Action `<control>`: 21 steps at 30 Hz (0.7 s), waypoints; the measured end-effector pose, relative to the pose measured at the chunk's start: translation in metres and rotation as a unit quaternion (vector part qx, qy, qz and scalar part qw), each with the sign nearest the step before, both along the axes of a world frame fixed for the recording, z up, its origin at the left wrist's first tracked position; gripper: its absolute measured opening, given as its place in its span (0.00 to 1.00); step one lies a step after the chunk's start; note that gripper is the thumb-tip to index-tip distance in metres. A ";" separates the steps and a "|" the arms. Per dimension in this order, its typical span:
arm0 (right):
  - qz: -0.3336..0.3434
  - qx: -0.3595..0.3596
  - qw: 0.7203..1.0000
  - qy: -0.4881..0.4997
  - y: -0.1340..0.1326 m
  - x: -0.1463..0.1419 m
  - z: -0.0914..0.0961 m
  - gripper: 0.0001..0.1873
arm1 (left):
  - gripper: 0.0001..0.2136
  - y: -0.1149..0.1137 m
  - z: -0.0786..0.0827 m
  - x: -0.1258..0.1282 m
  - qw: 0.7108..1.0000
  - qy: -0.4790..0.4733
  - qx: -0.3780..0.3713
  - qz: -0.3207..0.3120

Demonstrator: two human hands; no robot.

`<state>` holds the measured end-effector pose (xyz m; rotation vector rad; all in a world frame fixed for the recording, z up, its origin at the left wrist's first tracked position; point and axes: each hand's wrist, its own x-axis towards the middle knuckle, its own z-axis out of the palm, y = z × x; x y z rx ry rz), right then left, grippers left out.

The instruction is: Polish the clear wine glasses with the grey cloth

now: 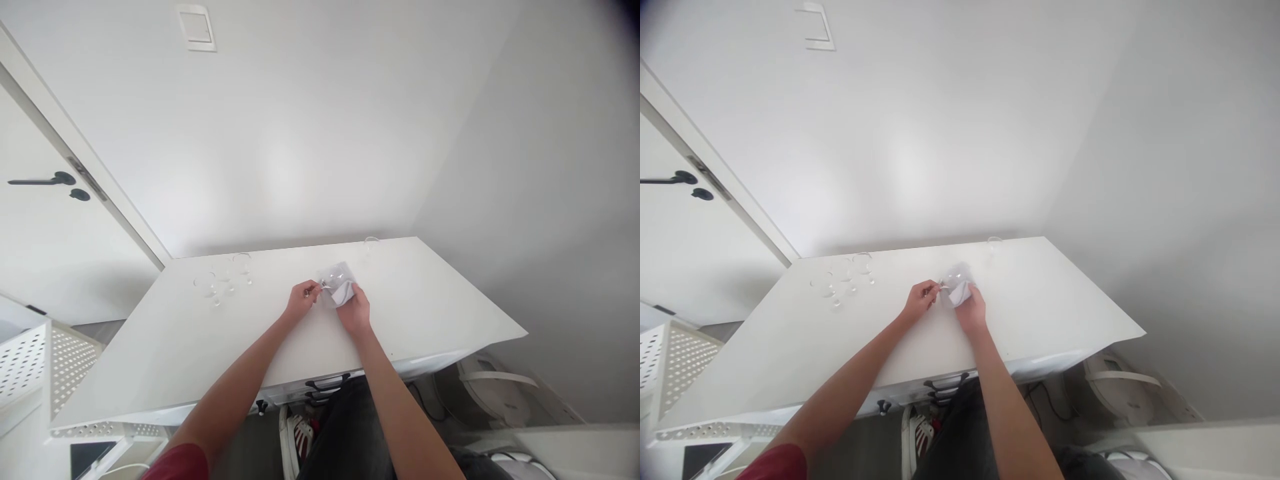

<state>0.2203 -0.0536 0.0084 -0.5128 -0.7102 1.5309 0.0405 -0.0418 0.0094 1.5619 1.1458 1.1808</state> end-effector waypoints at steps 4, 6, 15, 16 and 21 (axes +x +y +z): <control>0.022 -0.016 1.000 0.008 -0.005 0.004 0.002 0.37 | 0.22 0.000 -0.002 0.003 0.996 -0.066 -0.047 -0.036; 0.016 -0.034 0.999 -0.002 -0.003 0.009 -0.003 0.36 | 0.22 -0.001 0.001 0.002 0.991 -0.111 -0.057 -0.046; -0.016 0.021 0.998 -0.059 0.003 -0.001 -0.012 0.19 | 0.18 -0.002 0.000 0.006 0.996 -0.029 -0.045 -0.073; -0.013 0.030 0.998 -0.061 0.003 -0.002 -0.011 0.19 | 0.17 -0.002 -0.002 0.007 0.997 0.012 -0.018 -0.071; -0.006 0.056 0.997 -0.056 0.003 -0.006 -0.013 0.19 | 0.08 -0.003 -0.005 0.010 0.988 0.114 0.092 -0.045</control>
